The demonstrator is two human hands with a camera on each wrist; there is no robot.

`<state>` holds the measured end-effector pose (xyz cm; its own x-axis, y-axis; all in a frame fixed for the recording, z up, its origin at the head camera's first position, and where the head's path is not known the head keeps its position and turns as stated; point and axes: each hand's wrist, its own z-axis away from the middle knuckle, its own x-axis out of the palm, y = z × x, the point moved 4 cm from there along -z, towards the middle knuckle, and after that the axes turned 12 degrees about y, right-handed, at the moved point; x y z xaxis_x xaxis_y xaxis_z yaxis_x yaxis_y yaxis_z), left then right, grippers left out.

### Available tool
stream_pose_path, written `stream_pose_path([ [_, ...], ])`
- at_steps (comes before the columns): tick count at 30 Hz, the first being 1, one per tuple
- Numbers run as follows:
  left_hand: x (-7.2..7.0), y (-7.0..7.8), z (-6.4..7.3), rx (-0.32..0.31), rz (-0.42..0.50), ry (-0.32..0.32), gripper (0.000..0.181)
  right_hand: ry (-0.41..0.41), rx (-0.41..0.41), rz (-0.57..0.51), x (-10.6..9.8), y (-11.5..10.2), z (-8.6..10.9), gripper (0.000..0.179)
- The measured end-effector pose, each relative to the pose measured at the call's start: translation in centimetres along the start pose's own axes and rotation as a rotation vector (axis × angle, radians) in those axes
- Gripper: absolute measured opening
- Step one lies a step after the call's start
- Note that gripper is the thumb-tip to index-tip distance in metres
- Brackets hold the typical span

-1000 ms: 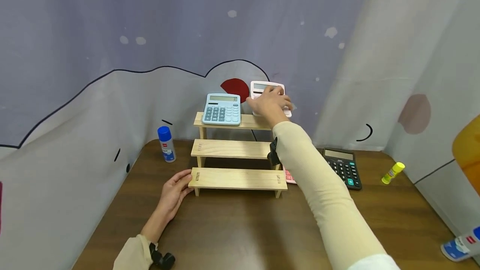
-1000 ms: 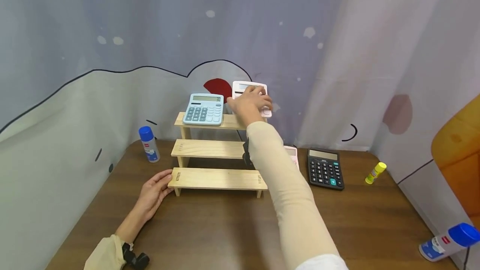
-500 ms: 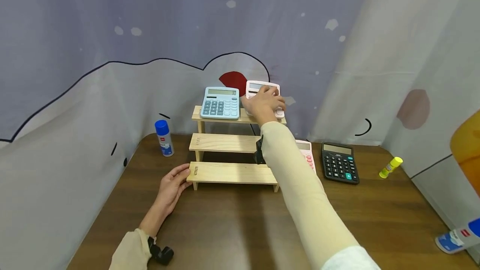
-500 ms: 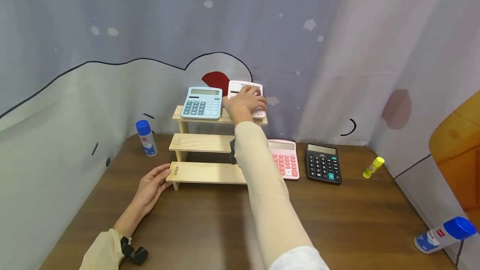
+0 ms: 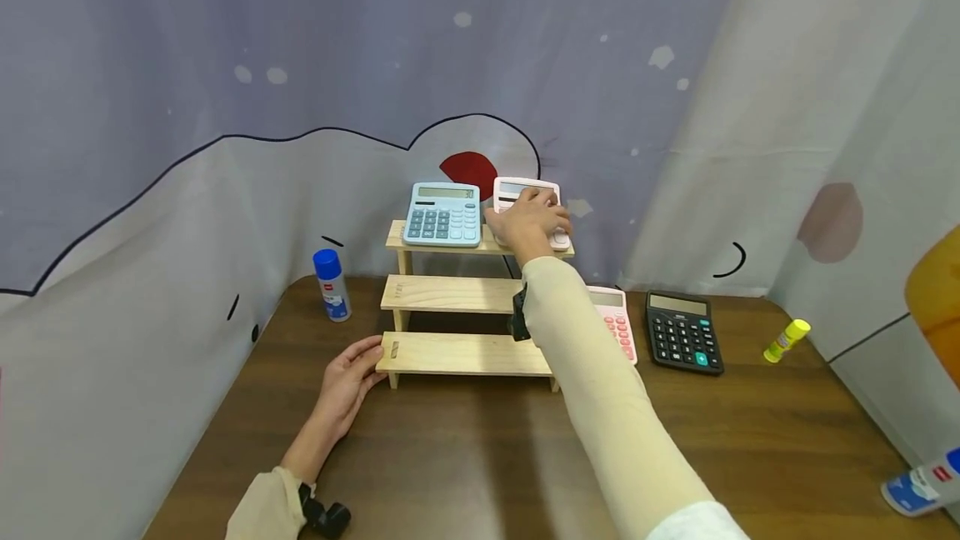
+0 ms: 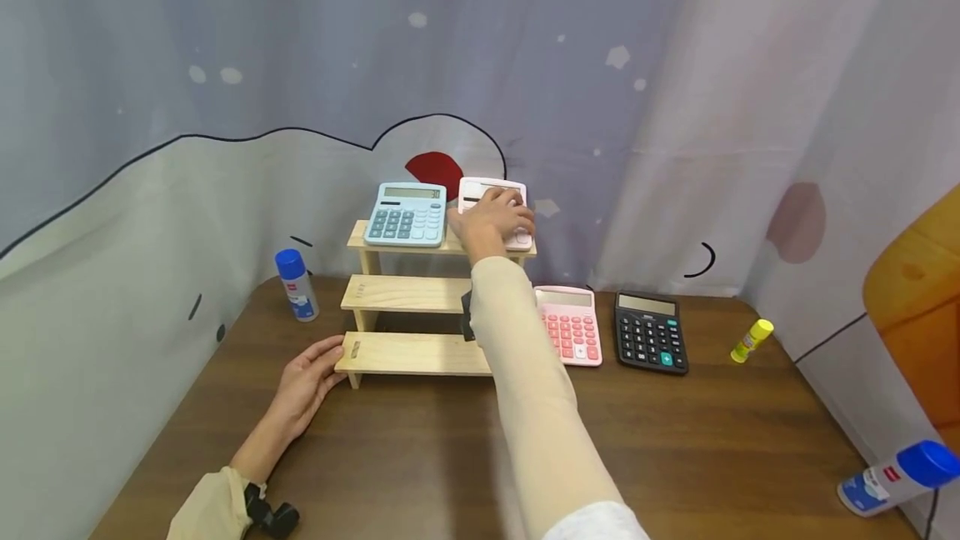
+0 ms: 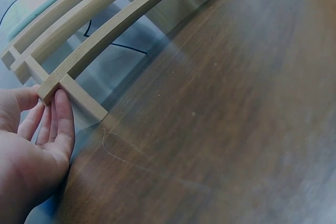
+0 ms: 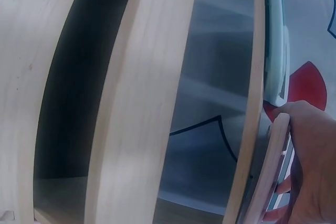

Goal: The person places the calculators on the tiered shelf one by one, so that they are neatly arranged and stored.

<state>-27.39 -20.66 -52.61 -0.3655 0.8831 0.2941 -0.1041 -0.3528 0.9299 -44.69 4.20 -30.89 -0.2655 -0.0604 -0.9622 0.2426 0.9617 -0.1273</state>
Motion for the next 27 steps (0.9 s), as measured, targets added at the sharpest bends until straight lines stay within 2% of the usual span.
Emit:
stream_pose_path([
  [10, -0.08, -0.03, 0.13, 0.006, -0.002, 0.003, 0.048, 0.038, -0.014, 0.034, 0.48, -0.14, 0.21, 0.094],
  [27, 0.21, 0.35, 0.21, 0.008, -0.014, -0.009, 0.050, 0.036, -0.027, 0.027, 0.79, -0.06, 0.15, 0.092],
])
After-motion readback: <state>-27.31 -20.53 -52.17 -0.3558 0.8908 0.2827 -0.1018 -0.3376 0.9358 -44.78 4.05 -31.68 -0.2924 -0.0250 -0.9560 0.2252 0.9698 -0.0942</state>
